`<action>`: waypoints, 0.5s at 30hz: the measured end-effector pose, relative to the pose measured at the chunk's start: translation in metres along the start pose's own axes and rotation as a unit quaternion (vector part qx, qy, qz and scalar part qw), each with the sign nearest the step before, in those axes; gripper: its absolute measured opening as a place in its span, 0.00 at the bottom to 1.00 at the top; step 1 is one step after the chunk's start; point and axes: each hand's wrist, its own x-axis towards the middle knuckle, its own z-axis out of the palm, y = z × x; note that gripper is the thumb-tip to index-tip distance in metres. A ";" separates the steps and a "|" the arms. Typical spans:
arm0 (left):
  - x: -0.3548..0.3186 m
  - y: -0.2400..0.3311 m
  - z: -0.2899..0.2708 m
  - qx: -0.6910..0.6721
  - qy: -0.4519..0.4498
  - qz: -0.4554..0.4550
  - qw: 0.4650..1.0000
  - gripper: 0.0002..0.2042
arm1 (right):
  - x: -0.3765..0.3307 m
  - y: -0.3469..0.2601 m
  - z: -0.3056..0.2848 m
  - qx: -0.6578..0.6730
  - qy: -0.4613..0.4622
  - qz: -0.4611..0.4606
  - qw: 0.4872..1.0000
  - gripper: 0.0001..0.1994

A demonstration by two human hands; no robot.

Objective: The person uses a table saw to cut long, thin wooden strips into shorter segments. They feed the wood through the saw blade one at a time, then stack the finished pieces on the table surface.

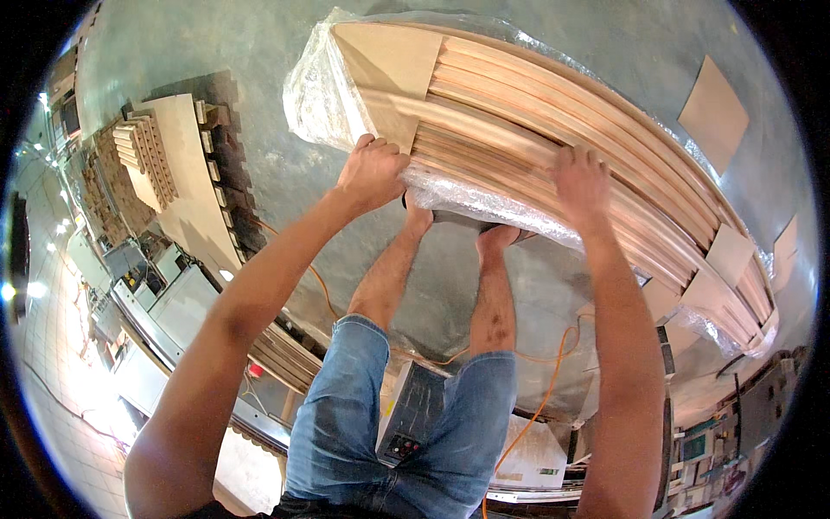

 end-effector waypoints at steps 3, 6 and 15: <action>-0.006 0.002 0.000 0.001 0.025 0.007 1.000 0.06 | 0.022 0.035 -0.017 -0.008 0.000 0.032 0.999 0.21; -0.012 0.001 0.002 -0.021 0.053 0.004 0.998 0.06 | 0.030 0.065 -0.024 0.026 -0.031 0.036 0.999 0.21; -0.009 -0.012 -0.031 -0.019 -0.068 -0.035 0.997 0.28 | -0.018 0.054 -0.004 0.052 -0.040 0.014 0.998 0.21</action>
